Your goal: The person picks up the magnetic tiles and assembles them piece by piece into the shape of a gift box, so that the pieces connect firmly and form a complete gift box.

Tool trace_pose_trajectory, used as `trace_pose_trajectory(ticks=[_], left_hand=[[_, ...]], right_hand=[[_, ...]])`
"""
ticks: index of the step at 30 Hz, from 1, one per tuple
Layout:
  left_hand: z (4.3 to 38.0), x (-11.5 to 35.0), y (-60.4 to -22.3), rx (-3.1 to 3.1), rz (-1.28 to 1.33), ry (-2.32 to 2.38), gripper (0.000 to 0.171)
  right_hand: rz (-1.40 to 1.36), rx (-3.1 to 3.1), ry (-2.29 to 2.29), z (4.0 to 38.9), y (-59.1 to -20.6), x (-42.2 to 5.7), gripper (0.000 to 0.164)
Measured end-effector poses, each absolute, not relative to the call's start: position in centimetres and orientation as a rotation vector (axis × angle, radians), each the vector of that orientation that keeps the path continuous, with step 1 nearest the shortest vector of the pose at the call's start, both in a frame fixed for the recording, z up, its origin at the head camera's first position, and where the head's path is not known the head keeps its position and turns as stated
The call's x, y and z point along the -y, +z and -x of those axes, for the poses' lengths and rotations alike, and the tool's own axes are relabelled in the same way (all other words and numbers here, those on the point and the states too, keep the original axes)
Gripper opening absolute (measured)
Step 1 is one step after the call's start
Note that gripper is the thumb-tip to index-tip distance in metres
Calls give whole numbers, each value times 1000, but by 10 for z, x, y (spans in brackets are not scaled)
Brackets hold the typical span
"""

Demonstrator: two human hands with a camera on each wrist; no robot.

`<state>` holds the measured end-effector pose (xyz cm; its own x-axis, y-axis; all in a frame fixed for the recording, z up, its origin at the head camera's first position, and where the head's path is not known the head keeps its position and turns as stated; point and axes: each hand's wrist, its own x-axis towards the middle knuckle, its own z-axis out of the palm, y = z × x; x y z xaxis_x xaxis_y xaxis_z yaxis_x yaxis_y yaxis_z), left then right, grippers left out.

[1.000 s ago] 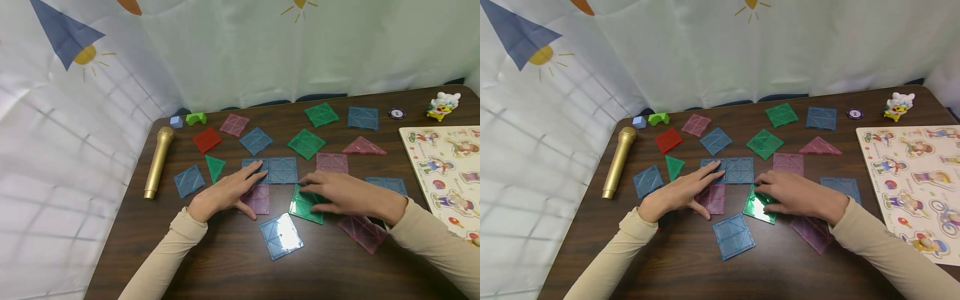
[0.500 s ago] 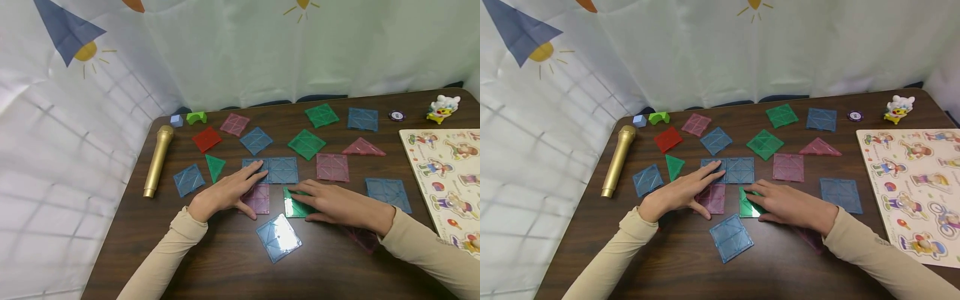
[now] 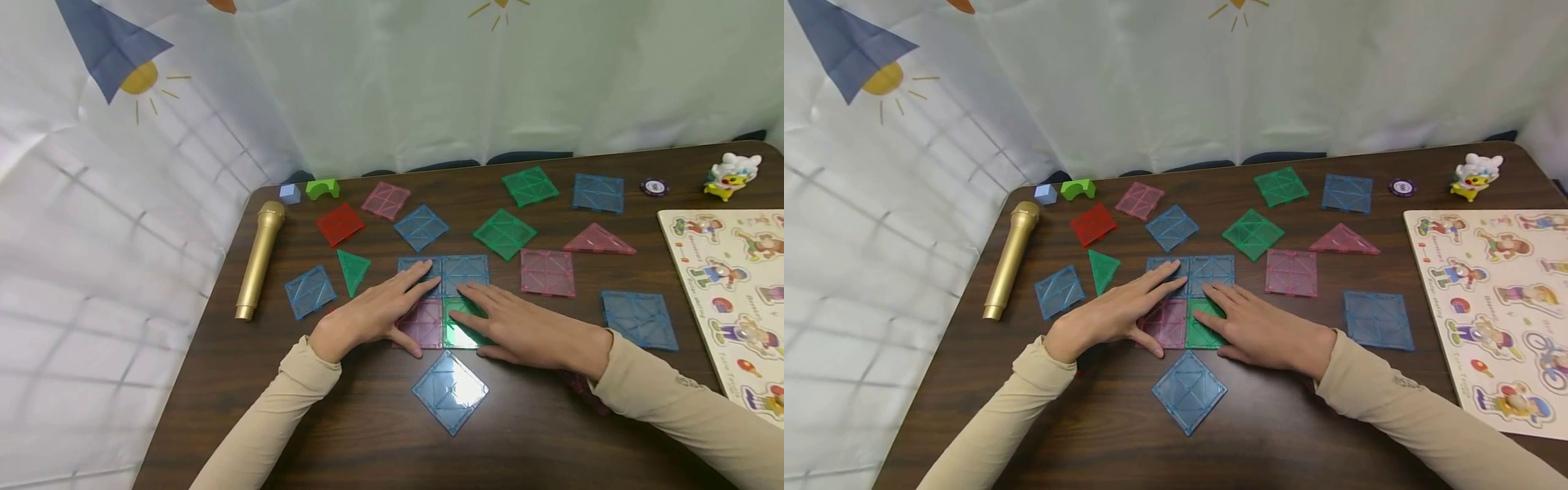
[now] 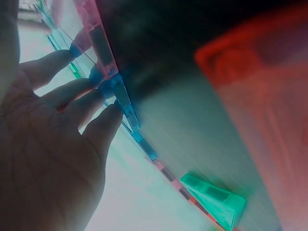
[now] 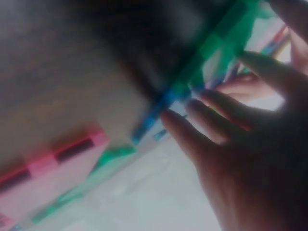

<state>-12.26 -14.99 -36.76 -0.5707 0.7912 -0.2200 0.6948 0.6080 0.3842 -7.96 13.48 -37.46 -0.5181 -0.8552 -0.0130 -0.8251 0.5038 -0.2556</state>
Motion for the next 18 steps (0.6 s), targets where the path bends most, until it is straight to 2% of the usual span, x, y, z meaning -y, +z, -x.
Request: trace_pose_trajectory(ticks=[13,18], left_hand=[[119,149,-370,-2466,-1224,368,112],[130,146,-359,-2464,-1124,322,91]], right_hand=[[1326,-2494,-320,76,-363,-137,65],[1324,-2484,-326,77,-362,-137,65]])
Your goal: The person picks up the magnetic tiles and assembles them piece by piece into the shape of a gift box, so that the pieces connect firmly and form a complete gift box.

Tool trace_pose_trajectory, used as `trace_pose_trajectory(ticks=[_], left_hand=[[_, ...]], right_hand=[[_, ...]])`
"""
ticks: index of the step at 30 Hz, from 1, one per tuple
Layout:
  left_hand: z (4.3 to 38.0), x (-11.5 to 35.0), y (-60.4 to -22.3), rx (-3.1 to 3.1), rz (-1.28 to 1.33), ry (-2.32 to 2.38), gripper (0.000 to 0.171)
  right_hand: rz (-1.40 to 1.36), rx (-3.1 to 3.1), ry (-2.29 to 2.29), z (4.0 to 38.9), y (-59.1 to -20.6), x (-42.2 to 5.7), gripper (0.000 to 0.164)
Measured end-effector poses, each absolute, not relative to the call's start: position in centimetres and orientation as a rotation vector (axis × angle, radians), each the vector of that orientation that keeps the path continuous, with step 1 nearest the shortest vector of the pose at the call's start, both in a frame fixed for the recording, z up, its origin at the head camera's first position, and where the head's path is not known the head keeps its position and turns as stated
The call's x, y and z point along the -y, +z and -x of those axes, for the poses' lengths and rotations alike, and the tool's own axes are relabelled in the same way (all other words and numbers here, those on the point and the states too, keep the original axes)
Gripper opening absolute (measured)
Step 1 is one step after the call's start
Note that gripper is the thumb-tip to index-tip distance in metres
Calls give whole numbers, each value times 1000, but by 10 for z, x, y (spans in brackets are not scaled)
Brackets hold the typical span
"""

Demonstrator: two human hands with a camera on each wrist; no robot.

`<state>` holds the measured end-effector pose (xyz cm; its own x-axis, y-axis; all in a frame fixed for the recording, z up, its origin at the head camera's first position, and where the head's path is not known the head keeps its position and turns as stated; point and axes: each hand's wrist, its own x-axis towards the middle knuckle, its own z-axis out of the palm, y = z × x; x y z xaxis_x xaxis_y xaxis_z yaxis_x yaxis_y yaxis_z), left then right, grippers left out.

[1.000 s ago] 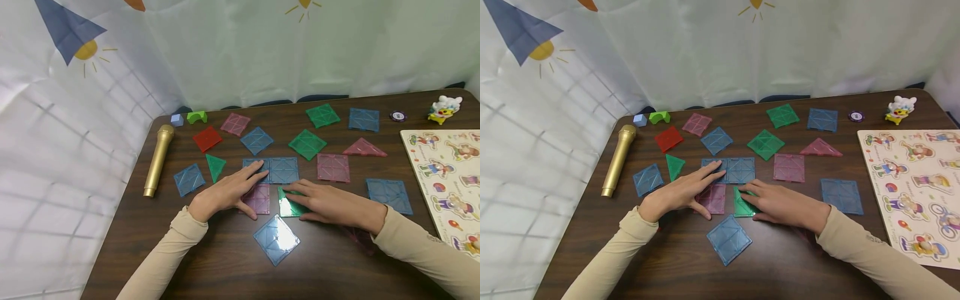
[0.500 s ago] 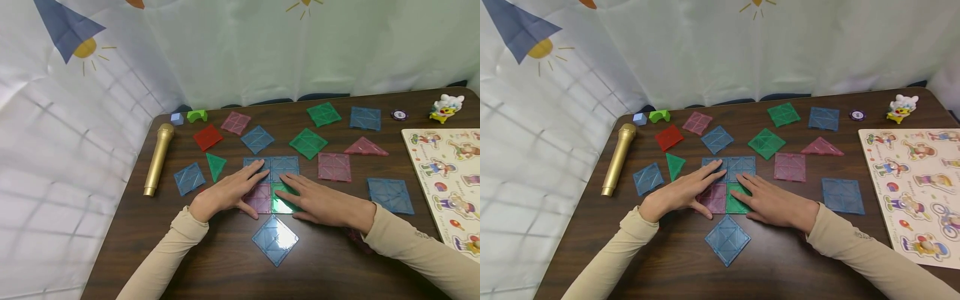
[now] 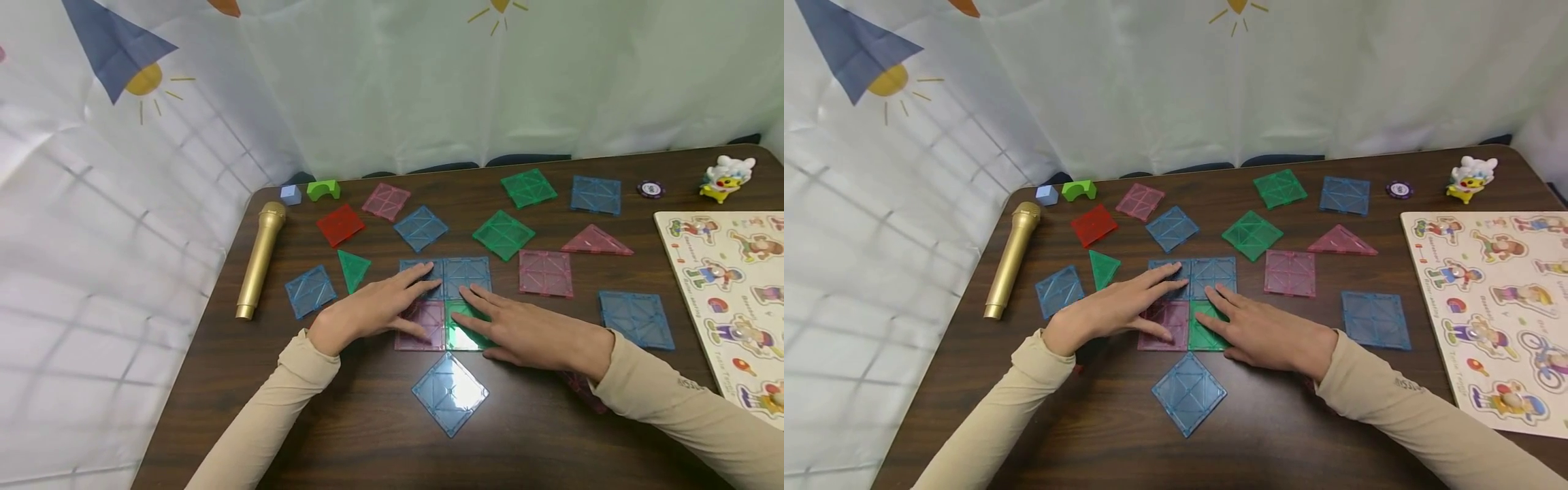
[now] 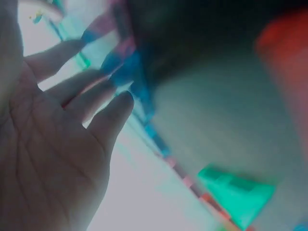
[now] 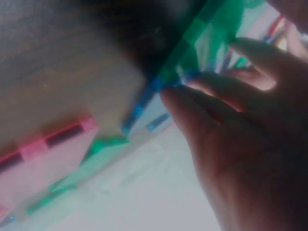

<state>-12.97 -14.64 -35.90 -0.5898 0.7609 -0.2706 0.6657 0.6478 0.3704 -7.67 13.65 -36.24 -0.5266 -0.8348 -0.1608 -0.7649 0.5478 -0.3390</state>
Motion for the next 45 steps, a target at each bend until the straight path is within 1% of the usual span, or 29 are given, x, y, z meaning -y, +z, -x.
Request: trace_pose_trajectory(ticks=[3,5,10,12,15,20,26,29,31,35,40,45], left_hand=[[148,143,-351,-2511,-1034,304,74],[164,140,-350,-2563,-977,299,70],[201,136,-354,-2631,-840,225,68],[210,136,-357,-2621,-805,190,68],[215,140,-359,-2601,-777,170,68],[201,160,-352,-2653,-781,141,69],[155,192,-336,-2693,-728,93,66],[136,198,-336,-2643,-707,56,65],[130,200,-340,-2620,-713,37,65],[130,201,-347,-2631,-737,63,67],[147,195,-353,-2664,-754,168,64],[162,186,-361,-2716,-734,172,60]], right_hand=[[1341,-2492,-337,76,-363,-137,64],[1357,-2497,-344,76,-364,-136,64],[1372,-2493,-363,74,-366,-134,63],[1367,-2485,-366,75,-365,-132,63],[1366,-2478,-365,75,-364,-131,64],[1374,-2493,-354,74,-364,-131,64],[1388,-2526,-344,71,-363,-137,64],[1378,-2537,-348,70,-363,-140,64],[1369,-2539,-355,70,-363,-142,65],[1371,-2545,-365,71,-364,-144,65],[1387,-2548,-370,72,-365,-141,63],[1386,-2534,-363,73,-365,-137,63]])
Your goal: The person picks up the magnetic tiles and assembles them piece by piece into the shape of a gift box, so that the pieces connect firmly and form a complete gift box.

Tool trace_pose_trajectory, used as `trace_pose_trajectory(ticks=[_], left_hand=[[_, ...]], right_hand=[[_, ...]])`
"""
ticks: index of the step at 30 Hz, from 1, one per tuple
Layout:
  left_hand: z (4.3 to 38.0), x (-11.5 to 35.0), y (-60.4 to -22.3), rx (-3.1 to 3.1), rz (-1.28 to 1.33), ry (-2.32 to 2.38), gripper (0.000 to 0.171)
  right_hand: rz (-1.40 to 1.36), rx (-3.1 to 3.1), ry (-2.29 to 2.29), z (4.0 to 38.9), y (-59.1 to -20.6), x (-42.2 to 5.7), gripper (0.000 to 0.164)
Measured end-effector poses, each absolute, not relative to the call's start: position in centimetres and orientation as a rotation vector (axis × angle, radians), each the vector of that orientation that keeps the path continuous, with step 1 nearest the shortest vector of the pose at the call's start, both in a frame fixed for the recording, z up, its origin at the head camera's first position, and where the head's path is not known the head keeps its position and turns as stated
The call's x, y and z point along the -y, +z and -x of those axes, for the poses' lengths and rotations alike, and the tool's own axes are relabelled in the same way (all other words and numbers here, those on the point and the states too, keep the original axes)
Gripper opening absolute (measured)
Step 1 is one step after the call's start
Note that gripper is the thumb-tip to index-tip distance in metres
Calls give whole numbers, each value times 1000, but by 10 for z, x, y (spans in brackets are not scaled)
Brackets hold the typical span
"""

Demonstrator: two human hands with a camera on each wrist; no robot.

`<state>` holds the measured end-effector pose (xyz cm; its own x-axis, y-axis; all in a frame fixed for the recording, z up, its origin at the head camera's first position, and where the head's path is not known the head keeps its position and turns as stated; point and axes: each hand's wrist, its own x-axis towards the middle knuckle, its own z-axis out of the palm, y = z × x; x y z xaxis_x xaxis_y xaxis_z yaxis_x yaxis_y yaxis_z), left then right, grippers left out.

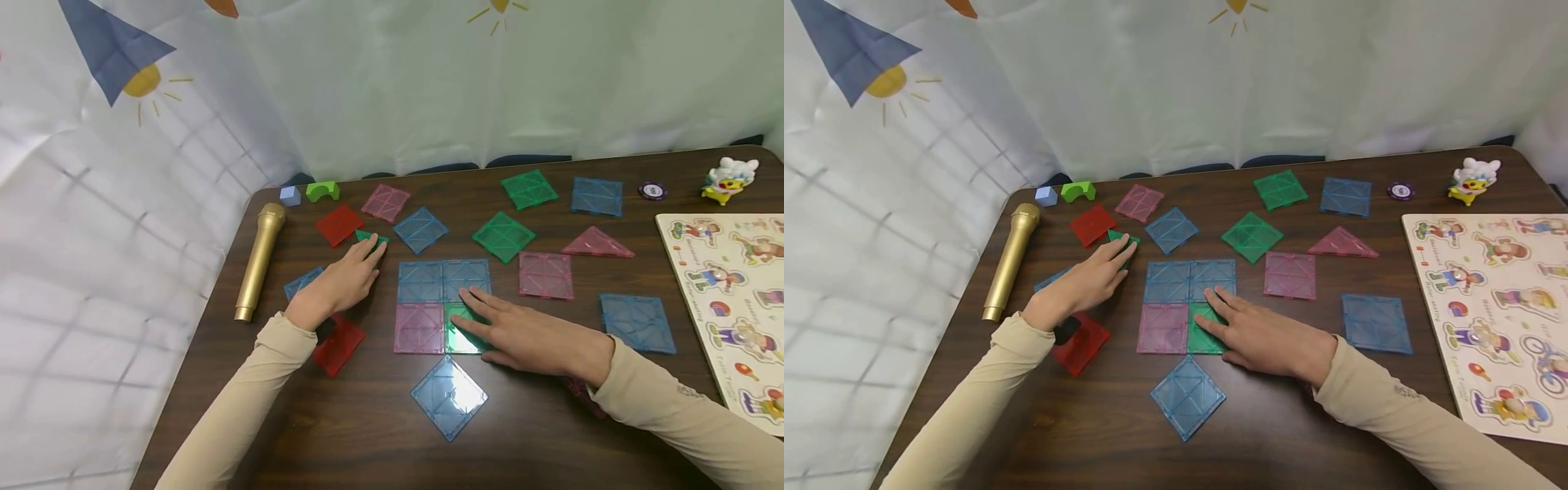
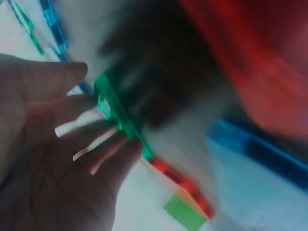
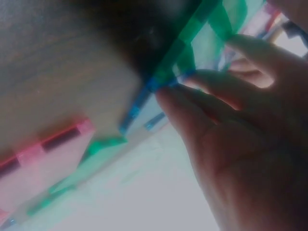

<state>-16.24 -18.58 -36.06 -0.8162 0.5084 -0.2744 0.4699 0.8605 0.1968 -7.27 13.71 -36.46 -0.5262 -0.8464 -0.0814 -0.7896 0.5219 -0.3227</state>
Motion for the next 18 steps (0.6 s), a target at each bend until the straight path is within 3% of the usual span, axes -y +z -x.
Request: trace_pose_trajectory(ticks=[12,18], left_hand=[[189,174,-361,-2715,-651,54,62],[186,179,-359,-2721,-631,164,68]], right_hand=[[1350,-2506,-356,74,-362,-136,63],[1337,-2502,-350,74,-362,-137,63]])
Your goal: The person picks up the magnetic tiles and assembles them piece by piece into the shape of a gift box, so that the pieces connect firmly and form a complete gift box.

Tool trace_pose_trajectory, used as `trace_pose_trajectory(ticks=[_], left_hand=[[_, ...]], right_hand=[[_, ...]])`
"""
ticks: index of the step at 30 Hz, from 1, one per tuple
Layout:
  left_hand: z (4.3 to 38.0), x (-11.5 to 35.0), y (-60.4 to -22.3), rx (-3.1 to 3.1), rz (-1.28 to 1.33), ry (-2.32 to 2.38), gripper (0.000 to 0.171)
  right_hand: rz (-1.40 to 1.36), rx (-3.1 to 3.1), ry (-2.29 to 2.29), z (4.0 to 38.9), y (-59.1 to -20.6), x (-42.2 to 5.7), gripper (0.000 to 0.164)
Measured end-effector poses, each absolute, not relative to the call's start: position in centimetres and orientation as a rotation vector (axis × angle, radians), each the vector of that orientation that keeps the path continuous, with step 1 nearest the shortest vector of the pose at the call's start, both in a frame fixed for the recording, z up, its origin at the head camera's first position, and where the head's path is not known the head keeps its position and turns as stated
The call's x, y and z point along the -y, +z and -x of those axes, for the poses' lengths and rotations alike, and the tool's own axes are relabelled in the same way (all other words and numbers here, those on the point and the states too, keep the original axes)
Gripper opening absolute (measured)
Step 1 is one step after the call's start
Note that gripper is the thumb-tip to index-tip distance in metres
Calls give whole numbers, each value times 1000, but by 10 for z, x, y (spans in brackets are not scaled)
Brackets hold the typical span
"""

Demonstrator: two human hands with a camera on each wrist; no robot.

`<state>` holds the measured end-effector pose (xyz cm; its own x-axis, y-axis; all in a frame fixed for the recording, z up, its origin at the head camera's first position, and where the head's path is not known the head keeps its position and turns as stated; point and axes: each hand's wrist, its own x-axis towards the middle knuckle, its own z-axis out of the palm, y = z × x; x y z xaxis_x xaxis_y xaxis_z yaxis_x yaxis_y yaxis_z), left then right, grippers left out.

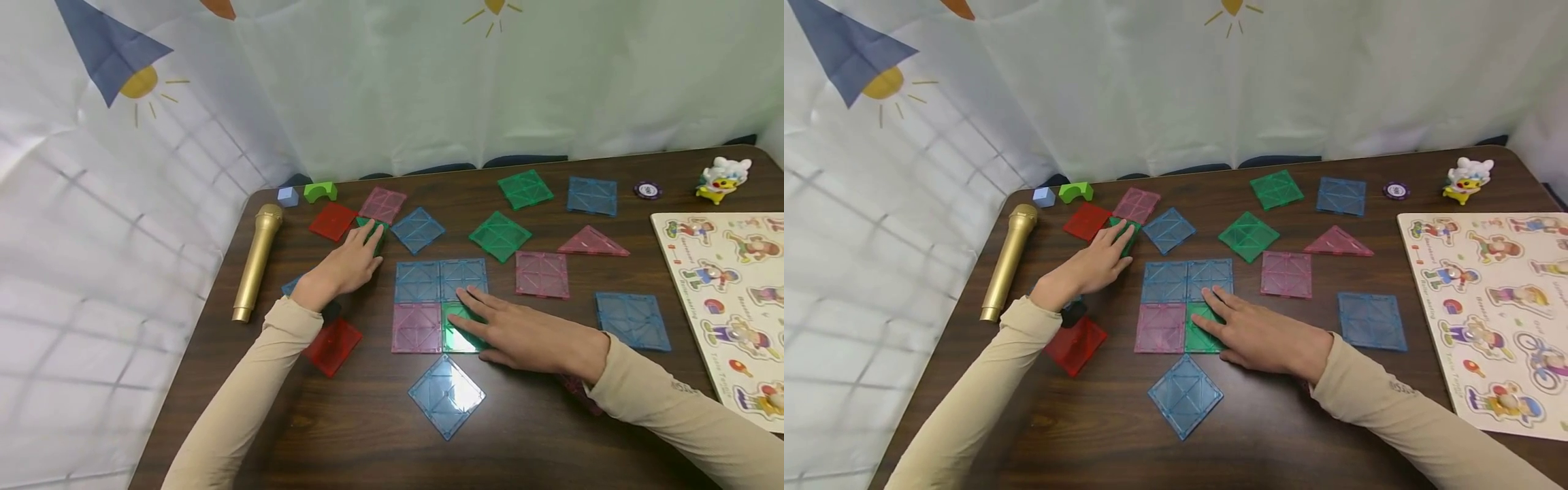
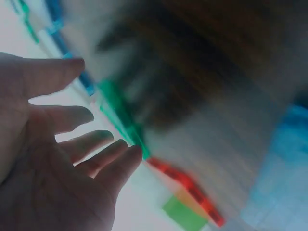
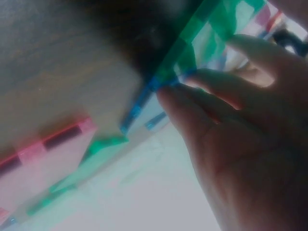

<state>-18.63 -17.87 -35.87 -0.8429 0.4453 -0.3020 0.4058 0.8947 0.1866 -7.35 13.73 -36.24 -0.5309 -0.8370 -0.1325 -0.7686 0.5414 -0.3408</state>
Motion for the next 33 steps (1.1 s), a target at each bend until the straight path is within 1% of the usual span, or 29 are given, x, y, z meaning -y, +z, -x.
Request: trace_pose_trajectory(ticks=[4,8,13,16,22,33], left_hand=[[165,197,-348,-2749,-601,252,70],[137,224,-340,-2759,-508,247,69],[105,252,-344,-2748,-433,212,66],[94,259,-349,-2737,-429,226,68],[95,253,-356,-2698,-539,310,68],[109,205,-360,-2598,-844,347,66]], right_hand=[[1356,-2515,-349,74,-364,-138,64],[1365,-2518,-366,74,-365,-141,65],[1366,-2512,-383,75,-366,-141,65],[1364,-2511,-388,74,-365,-140,65],[1355,-2500,-396,76,-365,-141,64],[1360,-2511,-385,75,-366,-138,64]])
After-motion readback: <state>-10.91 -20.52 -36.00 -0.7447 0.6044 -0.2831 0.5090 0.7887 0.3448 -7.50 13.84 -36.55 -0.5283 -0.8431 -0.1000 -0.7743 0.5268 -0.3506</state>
